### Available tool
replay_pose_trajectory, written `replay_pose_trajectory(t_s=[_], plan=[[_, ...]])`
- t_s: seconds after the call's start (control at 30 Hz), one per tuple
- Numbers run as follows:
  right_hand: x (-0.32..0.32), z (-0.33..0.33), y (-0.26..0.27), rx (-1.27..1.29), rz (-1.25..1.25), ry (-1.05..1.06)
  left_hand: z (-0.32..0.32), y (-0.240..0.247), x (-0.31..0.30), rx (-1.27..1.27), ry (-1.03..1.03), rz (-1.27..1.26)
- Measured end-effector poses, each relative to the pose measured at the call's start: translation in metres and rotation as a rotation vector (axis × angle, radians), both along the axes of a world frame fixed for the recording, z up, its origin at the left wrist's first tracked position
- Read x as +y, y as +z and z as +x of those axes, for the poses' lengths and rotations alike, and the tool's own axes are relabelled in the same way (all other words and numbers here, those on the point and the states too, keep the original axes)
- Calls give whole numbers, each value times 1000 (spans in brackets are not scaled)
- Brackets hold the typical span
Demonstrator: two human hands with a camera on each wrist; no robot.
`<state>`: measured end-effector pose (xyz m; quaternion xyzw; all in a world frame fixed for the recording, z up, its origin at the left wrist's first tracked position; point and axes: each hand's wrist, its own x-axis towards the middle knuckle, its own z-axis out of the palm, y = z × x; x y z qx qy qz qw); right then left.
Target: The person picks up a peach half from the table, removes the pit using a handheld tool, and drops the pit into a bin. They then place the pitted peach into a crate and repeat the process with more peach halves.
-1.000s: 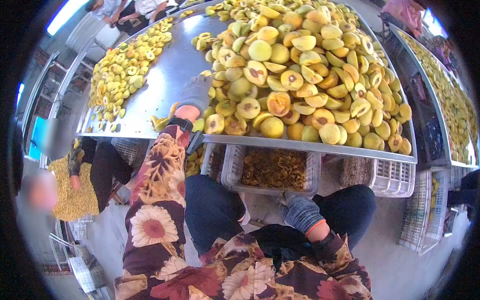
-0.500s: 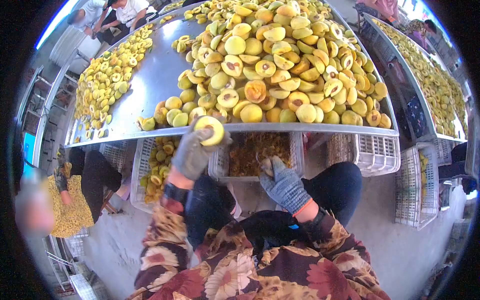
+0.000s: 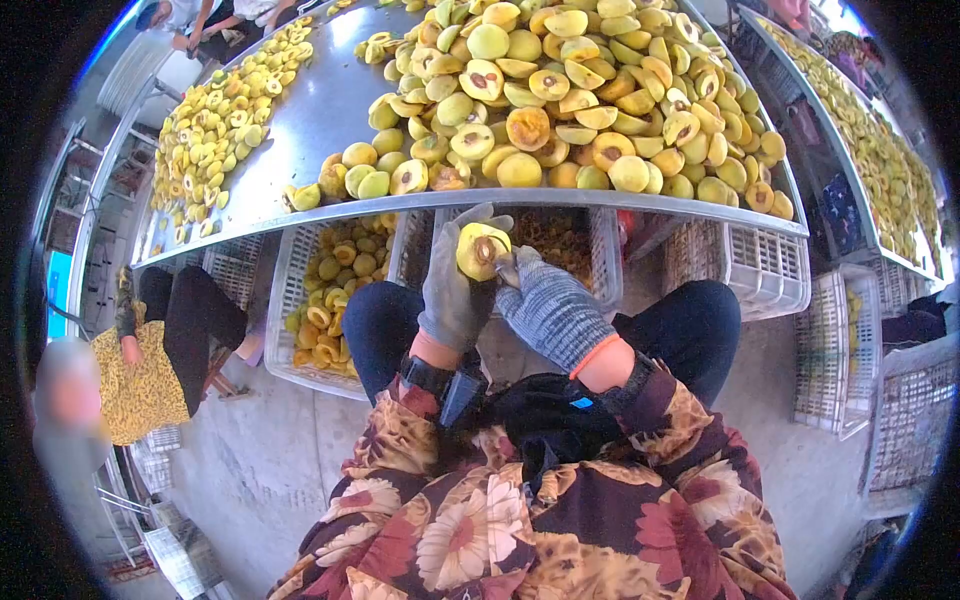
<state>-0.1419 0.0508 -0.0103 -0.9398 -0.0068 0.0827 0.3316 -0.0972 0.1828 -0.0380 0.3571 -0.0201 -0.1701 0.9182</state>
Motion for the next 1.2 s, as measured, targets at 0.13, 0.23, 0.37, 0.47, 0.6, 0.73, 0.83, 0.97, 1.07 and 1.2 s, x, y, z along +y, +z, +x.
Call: replay_pose_trajectory(t_s=[0.13,0.23,0.37,0.47,0.6,0.73,0.83,0.97,1.07,1.2], plan=[[0,4,-13,-14,12,59,-4,0,-2,-274,126,326],[0,6,-28,-36,13,84,0,-9,-8,-87,150,183],[7,5,-13,86,-37,43,1,-19,-5,-153,184,342],[5,5,-22,98,-68,97,4,-23,-1,-122,177,367],[2,9,-39,136,-10,148,6,-19,4,-135,158,486],[7,6,-45,113,271,116,4,-25,0,-158,246,499],[8,3,-40,95,279,110,3,-26,-2,-91,229,422],[5,2,-38,100,69,183,6,-18,3,-43,70,428],[3,5,-30,261,45,220,11,-15,11,8,-79,410],[-1,8,-11,427,191,247,16,-17,14,49,-161,447]])
